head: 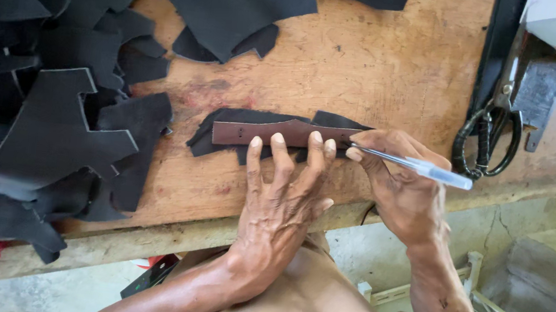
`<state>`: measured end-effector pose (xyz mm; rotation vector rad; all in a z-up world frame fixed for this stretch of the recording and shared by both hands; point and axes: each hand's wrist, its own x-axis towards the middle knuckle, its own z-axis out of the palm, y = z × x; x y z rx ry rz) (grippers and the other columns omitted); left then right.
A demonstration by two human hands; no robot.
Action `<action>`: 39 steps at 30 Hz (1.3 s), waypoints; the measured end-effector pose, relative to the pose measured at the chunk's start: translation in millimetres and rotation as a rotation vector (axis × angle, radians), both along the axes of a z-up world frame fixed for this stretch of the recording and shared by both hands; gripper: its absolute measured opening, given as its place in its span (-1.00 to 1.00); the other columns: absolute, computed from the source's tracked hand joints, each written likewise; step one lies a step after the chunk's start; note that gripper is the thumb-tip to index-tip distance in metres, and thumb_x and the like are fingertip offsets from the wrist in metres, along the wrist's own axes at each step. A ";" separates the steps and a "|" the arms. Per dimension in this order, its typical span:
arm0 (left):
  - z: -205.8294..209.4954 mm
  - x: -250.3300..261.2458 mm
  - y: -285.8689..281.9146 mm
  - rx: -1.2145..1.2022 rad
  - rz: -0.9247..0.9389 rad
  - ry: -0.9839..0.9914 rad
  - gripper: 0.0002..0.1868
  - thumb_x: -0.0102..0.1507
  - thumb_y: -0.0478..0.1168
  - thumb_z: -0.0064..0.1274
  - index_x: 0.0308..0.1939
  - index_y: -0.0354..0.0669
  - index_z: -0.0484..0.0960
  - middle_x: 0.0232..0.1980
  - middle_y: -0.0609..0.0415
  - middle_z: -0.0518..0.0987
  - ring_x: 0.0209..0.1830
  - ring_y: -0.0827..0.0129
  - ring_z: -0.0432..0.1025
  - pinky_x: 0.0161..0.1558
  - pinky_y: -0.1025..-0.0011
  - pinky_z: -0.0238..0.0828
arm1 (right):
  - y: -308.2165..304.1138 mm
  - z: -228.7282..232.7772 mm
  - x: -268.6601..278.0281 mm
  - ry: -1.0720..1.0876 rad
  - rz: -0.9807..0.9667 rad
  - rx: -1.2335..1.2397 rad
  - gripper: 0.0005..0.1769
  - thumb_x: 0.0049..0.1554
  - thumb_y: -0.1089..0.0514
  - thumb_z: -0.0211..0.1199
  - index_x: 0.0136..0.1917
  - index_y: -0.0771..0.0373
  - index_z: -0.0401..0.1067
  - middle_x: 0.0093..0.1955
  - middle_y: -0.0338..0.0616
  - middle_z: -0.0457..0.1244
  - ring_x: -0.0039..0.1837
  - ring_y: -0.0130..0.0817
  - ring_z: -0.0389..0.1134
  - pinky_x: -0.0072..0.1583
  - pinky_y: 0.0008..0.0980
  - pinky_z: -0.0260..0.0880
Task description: The person uses shears to trim black leather pieces and a brown leather template on a wooden workbench. They align the template, mark the leather with a pen, and cut along the marked lines, stacking finished pieces on the table.
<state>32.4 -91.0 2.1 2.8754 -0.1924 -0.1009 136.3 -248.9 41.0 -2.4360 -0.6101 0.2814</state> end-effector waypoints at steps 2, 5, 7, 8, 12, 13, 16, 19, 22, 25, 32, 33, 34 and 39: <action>-2.7 -1.9 -0.6 -0.003 0.017 -0.019 -0.15 0.36 0.23 -0.09 0.60 -0.12 0.12 0.54 -0.03 0.07 0.46 -0.23 0.03 0.49 -0.25 -0.05 | 6.8 5.0 -2.5 0.125 -0.134 0.185 -0.86 0.25 0.30 0.40 0.06 0.31 0.49 0.02 -0.12 0.41 0.03 -0.45 0.42 0.05 -0.50 0.45; -7.2 -6.5 -2.7 0.006 0.029 -0.044 -0.19 0.38 0.22 -0.10 0.58 -0.15 0.16 0.55 -0.06 0.10 0.47 -0.24 0.02 0.50 -0.25 -0.07 | 21.9 17.2 -0.4 0.254 -0.210 0.301 -0.89 0.23 0.27 0.33 0.03 0.27 0.46 -0.03 -0.17 0.40 -0.15 -0.56 0.31 -0.17 -0.57 0.29; -10.3 -9.2 -3.8 -0.002 0.030 -0.060 -0.20 0.39 0.21 -0.12 0.58 -0.15 0.19 0.55 -0.07 0.11 0.47 -0.26 0.01 0.51 -0.25 -0.10 | 37.2 20.4 0.3 0.228 -0.110 0.268 -0.92 0.20 0.27 0.31 -0.01 0.27 0.48 -0.07 -0.16 0.40 -0.27 -0.59 0.22 -0.30 -0.56 0.17; -11.8 -8.9 -4.4 -0.023 0.010 -0.018 -0.24 0.41 0.20 -0.12 0.55 -0.18 0.23 0.53 -0.10 0.12 0.50 -0.28 -0.02 0.51 -0.28 -0.15 | 46.6 19.0 4.1 0.169 0.008 0.224 -0.94 0.19 0.29 0.31 -0.03 0.29 0.50 -0.09 -0.15 0.40 -0.29 -0.58 0.16 -0.33 -0.54 0.11; -14.8 -13.7 -4.8 -0.095 -0.059 0.045 -0.33 0.31 0.09 -0.07 0.47 -0.06 0.34 0.53 -0.07 0.13 0.57 -0.27 -0.13 0.49 -0.39 -0.31 | 78.4 5.6 9.0 0.538 0.114 0.377 -0.89 0.25 0.23 0.29 0.04 0.28 0.45 -0.11 -0.26 0.39 -0.13 -0.65 0.50 -0.18 -0.58 0.57; -15.4 -16.1 -4.1 -0.111 -0.074 0.036 -0.32 0.24 0.04 -0.04 0.46 0.03 0.36 0.56 -0.03 0.13 0.58 -0.25 -0.15 0.47 -0.41 -0.35 | 82.3 3.0 8.6 0.501 0.124 0.334 -0.87 0.24 0.24 0.32 0.04 0.30 0.46 -0.10 -0.25 0.40 -0.09 -0.63 0.47 -0.11 -0.56 0.55; -16.6 -17.8 -2.6 -0.156 -0.048 0.040 -0.32 0.21 0.02 -0.02 0.43 0.06 0.40 0.57 -0.05 0.13 0.58 -0.27 -0.21 0.40 -0.55 -0.43 | 91.3 -2.8 8.6 0.439 0.149 0.247 -0.83 0.23 0.24 0.37 0.06 0.34 0.49 -0.07 -0.22 0.40 -0.01 -0.60 0.40 0.04 -0.52 0.51; -18.9 -16.5 -3.5 -0.156 -0.077 0.111 -0.32 0.24 0.07 -0.05 0.45 0.00 0.41 0.56 -0.04 0.14 0.57 -0.27 -0.23 0.37 -0.60 -0.47 | 92.5 -3.4 6.3 0.475 0.124 0.241 -0.81 0.22 0.23 0.37 0.08 0.35 0.51 -0.03 -0.19 0.42 0.01 -0.59 0.39 0.06 -0.51 0.51; -18.4 -17.7 -3.5 -0.096 -0.079 0.103 -0.31 0.27 0.12 -0.09 0.45 -0.05 0.42 0.58 -0.02 0.12 0.56 -0.25 -0.22 0.35 -0.60 -0.49 | 96.1 -3.6 5.1 0.429 0.135 0.196 -0.82 0.21 0.22 0.37 0.05 0.35 0.53 -0.03 -0.15 0.45 -0.02 -0.56 0.42 0.04 -0.51 0.51; -17.9 -17.2 -2.1 -0.167 -0.142 0.184 -0.41 0.24 0.05 -0.08 0.37 0.13 0.45 0.55 0.11 0.15 0.60 -0.16 -0.22 0.33 -0.69 -0.51 | 101.1 -2.1 4.5 0.304 0.193 0.088 -0.86 0.22 0.24 0.34 0.03 0.35 0.55 -0.08 -0.12 0.46 -0.05 -0.49 0.49 -0.03 -0.50 0.52; -15.6 -14.3 -3.0 -0.074 -0.147 0.189 -0.39 0.22 0.03 -0.07 0.37 0.09 0.47 0.55 0.10 0.21 0.58 -0.14 -0.18 0.31 -0.65 -0.51 | 112.4 6.2 1.7 0.181 0.261 0.059 -0.94 0.26 0.30 0.27 -0.03 0.37 0.51 -0.10 -0.10 0.45 -0.05 -0.42 0.55 -0.05 -0.47 0.52; -15.2 -14.5 -4.0 -0.069 -0.121 0.165 -0.38 0.23 0.04 -0.07 0.39 0.08 0.47 0.55 0.10 0.22 0.58 -0.12 -0.16 0.33 -0.64 -0.50 | 112.1 7.4 1.3 0.169 0.265 0.038 -0.94 0.25 0.31 0.28 -0.04 0.37 0.50 -0.09 -0.09 0.45 -0.05 -0.42 0.54 -0.06 -0.48 0.51; -15.9 -13.9 -3.1 -0.058 -0.091 0.139 -0.37 0.24 0.05 -0.08 0.40 0.07 0.47 0.55 0.10 0.23 0.57 -0.09 -0.15 0.34 -0.62 -0.50 | 113.4 7.2 2.1 0.192 0.275 0.057 -0.94 0.26 0.31 0.26 -0.02 0.37 0.50 -0.10 -0.09 0.45 -0.05 -0.43 0.54 -0.04 -0.48 0.52; -16.2 -14.3 -2.8 -0.132 -0.119 0.185 -0.42 0.20 -0.01 -0.08 0.33 0.10 0.50 0.51 0.15 0.27 0.59 -0.06 -0.13 0.36 -0.63 -0.46 | 111.8 1.8 -0.6 0.190 0.237 0.032 -0.92 0.23 0.29 0.35 0.00 0.34 0.55 -0.16 -0.11 0.45 -0.20 -0.40 0.47 -0.14 -0.47 0.44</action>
